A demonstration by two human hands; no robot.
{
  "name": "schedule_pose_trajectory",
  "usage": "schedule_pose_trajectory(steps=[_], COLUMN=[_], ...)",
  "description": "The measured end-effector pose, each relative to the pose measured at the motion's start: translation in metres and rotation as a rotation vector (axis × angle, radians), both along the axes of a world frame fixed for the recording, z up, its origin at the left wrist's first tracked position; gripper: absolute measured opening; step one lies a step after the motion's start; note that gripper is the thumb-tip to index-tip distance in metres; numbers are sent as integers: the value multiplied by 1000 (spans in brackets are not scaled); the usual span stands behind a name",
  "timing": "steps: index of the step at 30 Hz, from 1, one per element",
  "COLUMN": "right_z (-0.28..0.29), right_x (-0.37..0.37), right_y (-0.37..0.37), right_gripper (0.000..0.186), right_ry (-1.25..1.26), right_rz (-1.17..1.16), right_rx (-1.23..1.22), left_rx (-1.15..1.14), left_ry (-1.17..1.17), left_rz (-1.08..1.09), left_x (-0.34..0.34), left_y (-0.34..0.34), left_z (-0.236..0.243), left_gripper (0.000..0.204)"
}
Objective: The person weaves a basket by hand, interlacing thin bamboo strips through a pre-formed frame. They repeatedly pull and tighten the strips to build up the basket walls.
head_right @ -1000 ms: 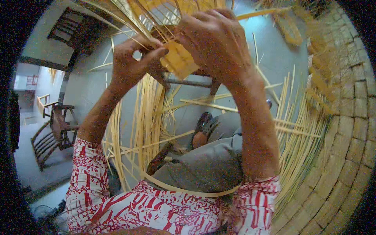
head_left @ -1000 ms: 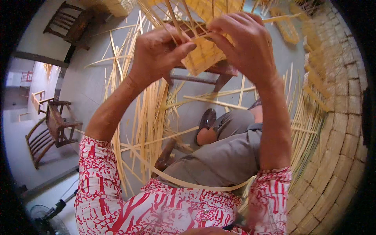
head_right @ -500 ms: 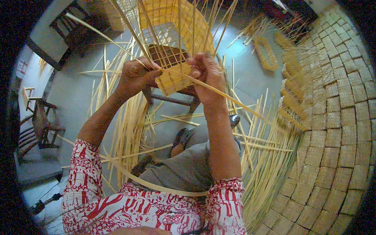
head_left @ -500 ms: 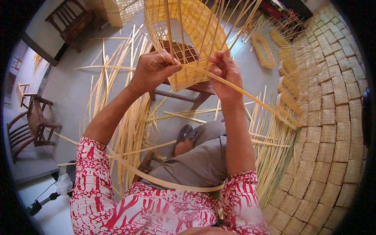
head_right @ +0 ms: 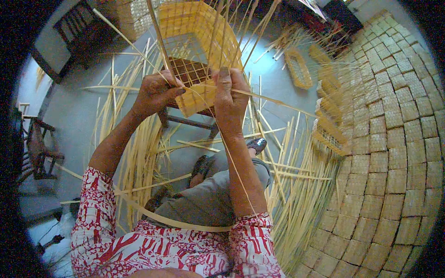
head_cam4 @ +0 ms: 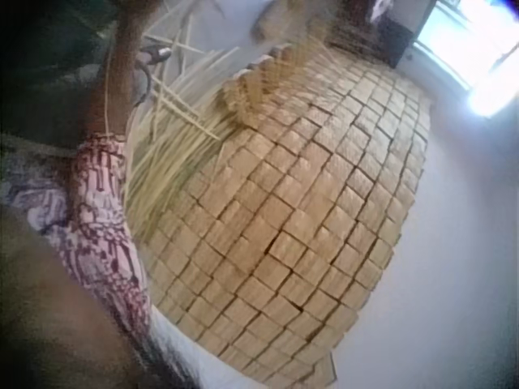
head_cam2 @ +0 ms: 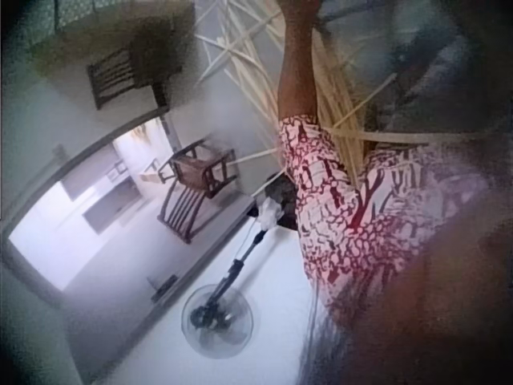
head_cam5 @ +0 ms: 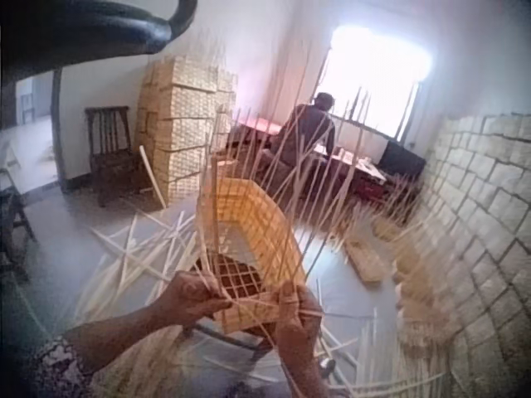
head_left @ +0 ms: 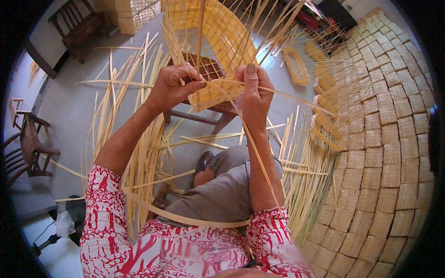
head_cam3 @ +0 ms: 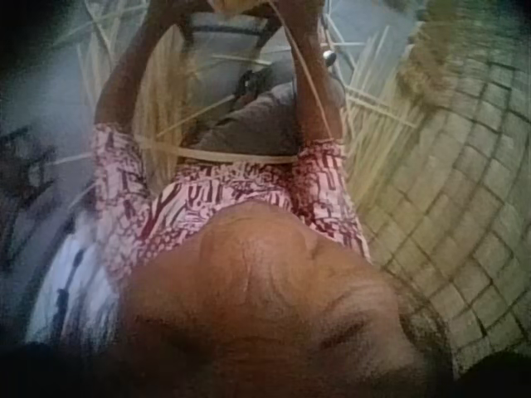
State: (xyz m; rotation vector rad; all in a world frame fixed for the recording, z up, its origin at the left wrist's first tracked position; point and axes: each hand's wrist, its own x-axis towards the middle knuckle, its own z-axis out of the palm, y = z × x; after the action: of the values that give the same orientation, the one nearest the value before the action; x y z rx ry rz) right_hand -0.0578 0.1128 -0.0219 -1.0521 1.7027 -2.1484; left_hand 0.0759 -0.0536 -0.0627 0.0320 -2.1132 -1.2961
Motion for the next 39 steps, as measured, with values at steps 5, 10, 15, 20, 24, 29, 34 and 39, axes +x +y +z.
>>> schedule_pose_trajectory(steps=[5,10,15,20,24,29,34,39], right_z=[13,10,28,31,32,28,34,40], right_x=[-1,-24,-33,-37,-44,-52,-55,-56], right_y=[-1,12,17,15,23,20,14,14], right_gripper=[27,20,22,43,43,45,48,46], right_ry=[153,87,-62,-93,38,78,134,126], right_rz=[-53,-168,-457,-257,-240,-240,-199,-201], right_rx=[33,-34,-155,-123,0,-46,-89,-105], left_rx=[-40,20,-37,-29,-18,12,39,42], left_ry=[100,23,92,84,138,114,86,82], left_rz=[59,6,30,56,30,34,27,22], left_x=[-4,-2,-7,-6,-8,-8,-5,-5], left_y=[0,-1,2,1,-1,-1,1,1], left_z=[1,3,5,2,-4,-4,3,6], left_gripper=[13,10,9,12,12,11,10,9])
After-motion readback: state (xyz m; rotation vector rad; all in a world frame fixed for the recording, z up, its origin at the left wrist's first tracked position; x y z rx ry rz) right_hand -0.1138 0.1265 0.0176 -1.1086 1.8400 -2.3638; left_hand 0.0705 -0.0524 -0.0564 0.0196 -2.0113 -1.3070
